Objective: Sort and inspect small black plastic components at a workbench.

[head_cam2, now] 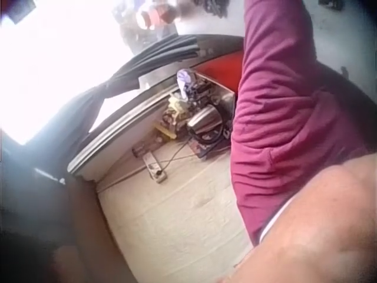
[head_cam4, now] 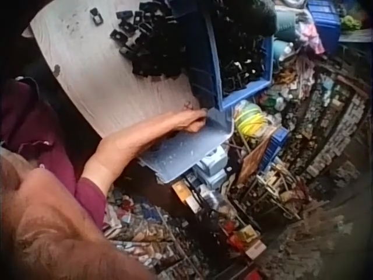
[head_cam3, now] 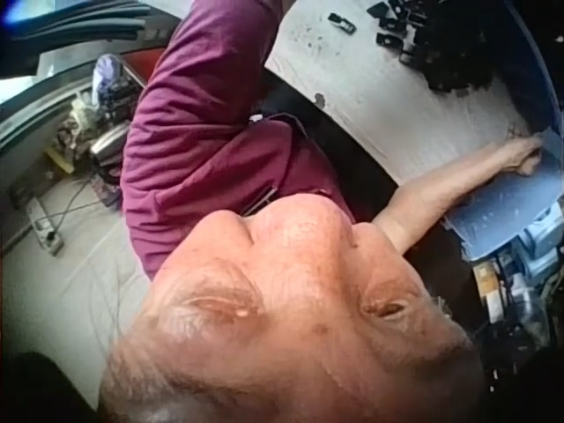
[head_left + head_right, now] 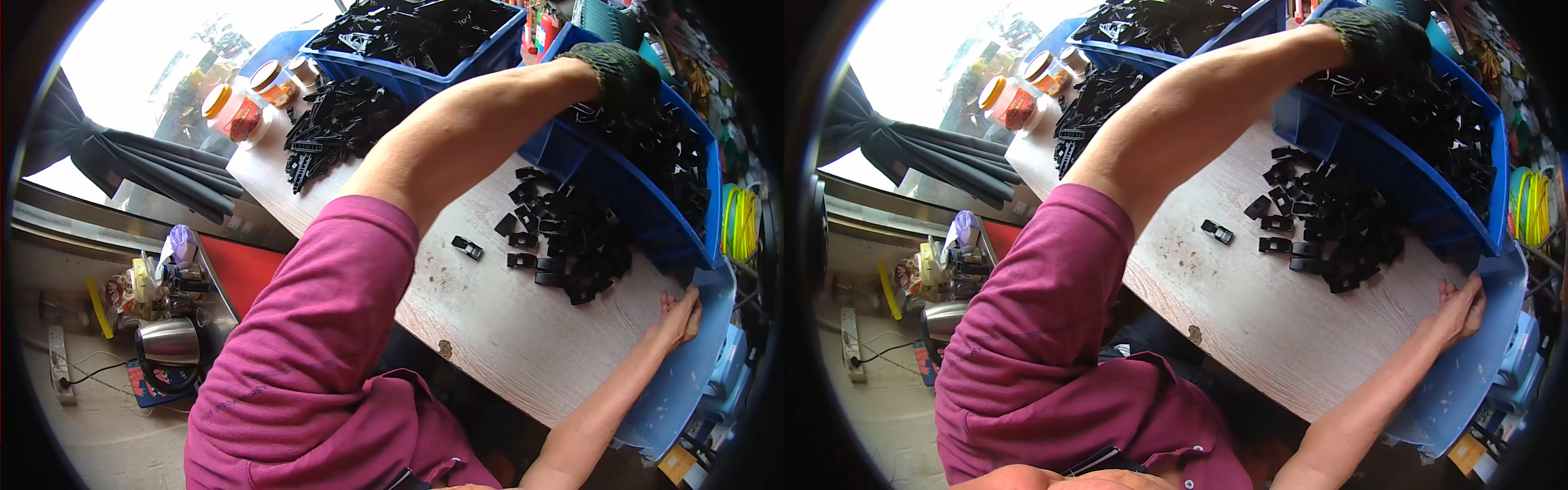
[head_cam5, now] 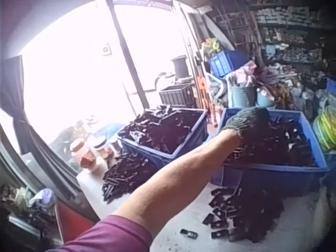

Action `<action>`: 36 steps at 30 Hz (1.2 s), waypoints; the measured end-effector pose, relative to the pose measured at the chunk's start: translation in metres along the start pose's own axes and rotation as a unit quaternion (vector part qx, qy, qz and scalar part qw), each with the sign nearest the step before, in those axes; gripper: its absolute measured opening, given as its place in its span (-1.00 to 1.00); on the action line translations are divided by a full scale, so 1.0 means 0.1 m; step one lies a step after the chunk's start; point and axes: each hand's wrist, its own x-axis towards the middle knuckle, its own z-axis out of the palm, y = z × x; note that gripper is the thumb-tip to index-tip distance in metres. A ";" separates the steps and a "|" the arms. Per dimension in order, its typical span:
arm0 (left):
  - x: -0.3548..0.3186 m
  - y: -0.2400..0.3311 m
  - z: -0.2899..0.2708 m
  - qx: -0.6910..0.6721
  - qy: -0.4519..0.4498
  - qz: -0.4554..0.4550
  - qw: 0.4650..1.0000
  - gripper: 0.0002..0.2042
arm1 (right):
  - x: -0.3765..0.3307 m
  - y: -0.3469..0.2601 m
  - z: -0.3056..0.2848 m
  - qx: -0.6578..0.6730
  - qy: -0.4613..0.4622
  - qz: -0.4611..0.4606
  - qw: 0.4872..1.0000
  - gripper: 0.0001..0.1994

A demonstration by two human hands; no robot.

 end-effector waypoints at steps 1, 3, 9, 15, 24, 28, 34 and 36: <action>-0.09 0.05 -0.10 -0.017 0.046 0.003 0.999 -0.66 | -0.02 -0.04 0.00 -0.004 -0.003 -0.001 1.000 -0.59; -0.19 -0.12 -0.18 -0.028 0.090 0.010 0.996 -0.66 | -0.05 -0.04 0.15 0.014 -0.020 0.012 1.000 -0.57; -0.55 0.12 -0.35 -0.223 0.197 0.029 0.954 -0.67 | -0.17 -0.07 0.27 -0.002 -0.038 0.026 0.999 -0.55; -0.76 0.42 -0.24 -0.425 0.169 0.030 0.889 -0.69 | -0.22 -0.12 0.25 -0.017 -0.016 0.004 1.000 -0.65; -1.42 0.92 0.06 -0.013 0.255 0.109 0.961 -0.56 | -0.38 -0.26 0.28 -0.018 -0.017 -0.015 1.000 -0.69; -1.62 0.82 0.43 0.022 0.178 0.150 0.972 -0.53 | -0.45 -0.33 0.34 -0.020 -0.004 -0.022 1.000 -0.71; -1.67 0.89 0.51 0.053 0.099 0.092 0.989 -0.53 | -0.46 -0.34 0.31 -0.026 -0.022 -0.010 0.999 -0.71; -1.66 0.88 0.50 0.053 0.100 0.090 0.990 -0.53 | -0.43 -0.33 0.30 -0.029 -0.020 -0.005 0.999 -0.71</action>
